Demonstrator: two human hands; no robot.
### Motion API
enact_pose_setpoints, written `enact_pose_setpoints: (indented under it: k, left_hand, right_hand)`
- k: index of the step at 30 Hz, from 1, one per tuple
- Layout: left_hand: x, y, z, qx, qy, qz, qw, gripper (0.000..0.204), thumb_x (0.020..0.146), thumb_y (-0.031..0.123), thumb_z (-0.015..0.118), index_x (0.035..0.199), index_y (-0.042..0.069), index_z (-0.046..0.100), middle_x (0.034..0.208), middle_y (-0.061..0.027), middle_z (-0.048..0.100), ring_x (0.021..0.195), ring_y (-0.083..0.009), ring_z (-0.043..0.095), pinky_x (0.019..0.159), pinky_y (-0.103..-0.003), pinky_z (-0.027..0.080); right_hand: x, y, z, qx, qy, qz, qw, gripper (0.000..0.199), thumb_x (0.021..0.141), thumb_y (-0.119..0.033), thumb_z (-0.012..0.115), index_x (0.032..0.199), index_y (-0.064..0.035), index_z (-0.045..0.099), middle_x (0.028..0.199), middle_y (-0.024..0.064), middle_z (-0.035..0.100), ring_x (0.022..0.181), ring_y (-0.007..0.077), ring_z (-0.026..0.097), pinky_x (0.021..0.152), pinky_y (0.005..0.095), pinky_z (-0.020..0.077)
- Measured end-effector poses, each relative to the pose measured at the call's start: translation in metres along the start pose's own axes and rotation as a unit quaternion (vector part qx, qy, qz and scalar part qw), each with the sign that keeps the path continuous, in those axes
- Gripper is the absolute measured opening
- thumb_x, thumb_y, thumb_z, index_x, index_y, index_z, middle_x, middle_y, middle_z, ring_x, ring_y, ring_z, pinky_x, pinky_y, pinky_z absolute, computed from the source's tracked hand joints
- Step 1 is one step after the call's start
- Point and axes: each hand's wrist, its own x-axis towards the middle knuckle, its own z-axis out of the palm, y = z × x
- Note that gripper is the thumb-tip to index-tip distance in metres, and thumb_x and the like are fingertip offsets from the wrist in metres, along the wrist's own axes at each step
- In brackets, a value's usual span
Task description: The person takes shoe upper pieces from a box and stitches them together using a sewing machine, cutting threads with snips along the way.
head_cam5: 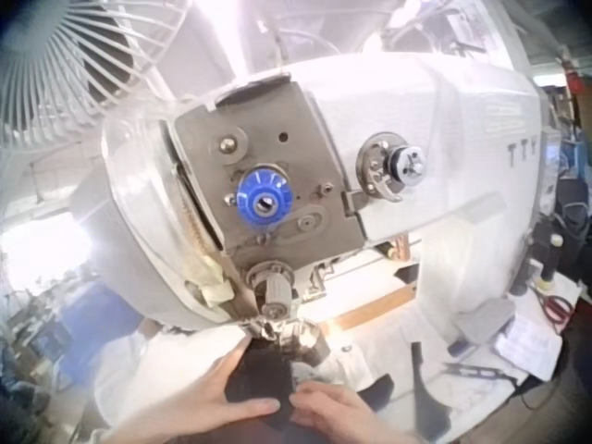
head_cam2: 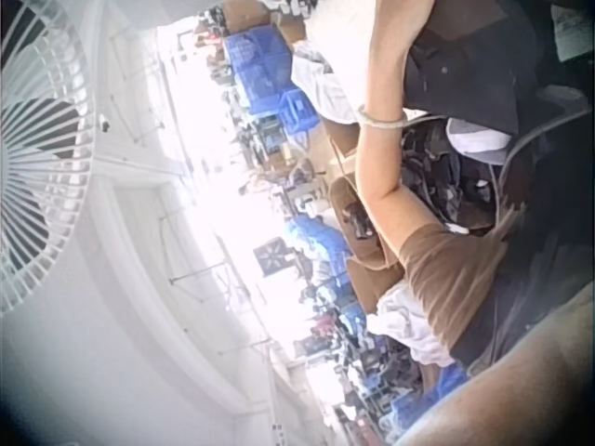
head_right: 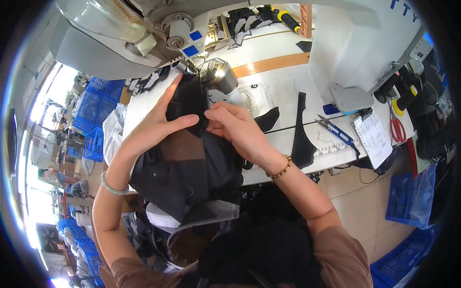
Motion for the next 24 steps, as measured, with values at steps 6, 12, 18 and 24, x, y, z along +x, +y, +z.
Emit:
enact_pose_setpoints:
  k: [6, 12, 18, 24]
  left_hand:
    - [-0.002, -0.001, 0.000, 0.004, 0.018, 0.013, 1.000, 0.098, 0.073, 0.055, 0.067, 0.144, 0.005, 0.020, 0.139, -0.0271, 0.029, 0.134, -0.0372, 0.025, 0.106, -0.041, 0.026]
    - [-0.011, 0.006, 0.003, 0.022, 0.036, 0.017, 0.999, 0.081, 0.080, 0.050, 0.063, 0.143, 0.013, 0.027, 0.138, -0.0249, 0.034, 0.129, -0.0332, 0.034, 0.099, -0.036, 0.036]
    - [-0.014, 0.010, 0.006, 0.018, 0.045, 0.007, 0.999, 0.077, 0.080, 0.042, 0.066, 0.143, 0.016, 0.028, 0.128, -0.0203, 0.045, 0.117, -0.0279, 0.045, 0.081, -0.028, 0.044]
    - [-0.010, 0.004, 0.004, 0.054, 0.046, 0.041, 0.997, 0.078, 0.081, 0.044, 0.065, 0.143, 0.015, 0.027, 0.129, -0.0209, 0.043, 0.116, -0.0296, 0.044, 0.082, -0.031, 0.044]
  right_hand:
    - [0.005, 0.009, -0.010, -0.100, -0.059, -0.065, 0.991, 0.021, 0.090, -0.020, 0.060, 0.076, -0.0061, 0.054, 0.066, -0.0070, 0.045, 0.061, 0.0017, 0.038, 0.056, 0.0177, 0.0315]
    - [0.000, 0.004, -0.003, -0.262, 0.007, -0.183, 0.947, 0.025, 0.090, -0.020, 0.060, 0.072, -0.0047, 0.050, 0.061, -0.0078, 0.039, 0.059, 0.0008, 0.031, 0.050, 0.0193, 0.0254]
    - [-0.003, 0.017, -0.005, -0.303, 0.031, -0.210, 0.929, 0.025, 0.090, -0.018, 0.059, 0.073, -0.0035, 0.047, 0.060, -0.0064, 0.035, 0.057, 0.0025, 0.028, 0.048, 0.0209, 0.0250]
    - [-0.002, 0.019, -0.001, -0.282, 0.035, -0.214, 0.934, 0.024, 0.091, -0.016, 0.058, 0.074, -0.0029, 0.047, 0.060, -0.0054, 0.034, 0.057, 0.0030, 0.028, 0.048, 0.0210, 0.0254]
